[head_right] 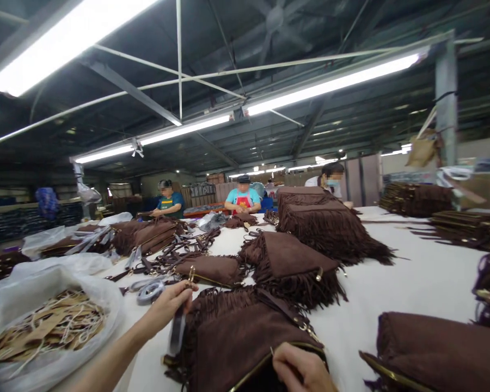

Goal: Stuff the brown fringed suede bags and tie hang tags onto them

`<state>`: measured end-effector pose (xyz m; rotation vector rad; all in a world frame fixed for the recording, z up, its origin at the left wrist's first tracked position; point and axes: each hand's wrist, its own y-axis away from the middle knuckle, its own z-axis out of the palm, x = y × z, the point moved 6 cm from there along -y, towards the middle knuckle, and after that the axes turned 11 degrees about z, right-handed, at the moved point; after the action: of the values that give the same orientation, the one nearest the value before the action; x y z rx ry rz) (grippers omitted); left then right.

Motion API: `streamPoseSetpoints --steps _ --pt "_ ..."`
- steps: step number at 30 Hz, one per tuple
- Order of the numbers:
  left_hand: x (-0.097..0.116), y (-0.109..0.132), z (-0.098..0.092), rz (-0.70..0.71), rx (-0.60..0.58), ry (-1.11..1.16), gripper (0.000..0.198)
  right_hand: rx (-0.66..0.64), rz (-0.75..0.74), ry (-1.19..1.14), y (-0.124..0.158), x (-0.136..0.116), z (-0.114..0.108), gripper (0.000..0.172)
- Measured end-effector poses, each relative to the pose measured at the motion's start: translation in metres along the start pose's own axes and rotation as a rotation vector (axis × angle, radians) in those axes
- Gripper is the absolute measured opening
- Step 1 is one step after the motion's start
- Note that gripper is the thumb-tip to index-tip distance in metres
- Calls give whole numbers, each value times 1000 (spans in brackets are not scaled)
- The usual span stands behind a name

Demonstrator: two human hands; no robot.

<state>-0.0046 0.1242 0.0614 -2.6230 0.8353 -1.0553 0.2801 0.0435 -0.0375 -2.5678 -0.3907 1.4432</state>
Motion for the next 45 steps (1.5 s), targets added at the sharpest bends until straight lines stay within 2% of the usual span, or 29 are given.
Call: streamPoseSetpoints --steps 2,3,6,10,13,16,20,24,29,32,35,38,42,43,45 --pt "32 -6 17 87 45 176 26 -32 86 -187 0 -7 1 31" --pt "47 -8 31 129 46 193 25 -43 122 -273 1 -11 1 31" --pt "78 -10 82 197 17 209 26 -24 190 -414 3 -21 -2 30" --pt "89 -6 144 193 -33 249 45 -23 218 -474 3 -26 -5 27" --pt "90 -1 165 212 -63 138 45 -8 234 -478 2 -26 -6 23" --pt "91 2 165 221 -61 58 43 -9 267 -492 1 -24 -5 21" --pt "93 2 158 217 -48 72 41 -5 307 -489 1 -20 -5 17" --pt "101 5 157 238 -83 80 39 -2 267 -475 2 -21 -6 20" --pt "113 6 152 292 -79 322 32 22 262 -482 1 -17 -3 29" --pt "109 5 152 214 -21 444 32 23 255 -478 -2 -12 3 31" --pt "101 3 155 119 77 454 27 55 258 -459 -2 -7 6 34" --pt "92 0 157 81 159 455 25 163 247 -347 0 -11 -6 30" --pt "79 -4 145 -6 332 547 30 441 80 -102 8 -37 -43 21" --pt "78 -4 142 -19 352 585 31 451 73 -120 9 -41 -47 22" --pt "86 -4 141 -13 299 683 32 365 114 -268 7 -41 -47 28"
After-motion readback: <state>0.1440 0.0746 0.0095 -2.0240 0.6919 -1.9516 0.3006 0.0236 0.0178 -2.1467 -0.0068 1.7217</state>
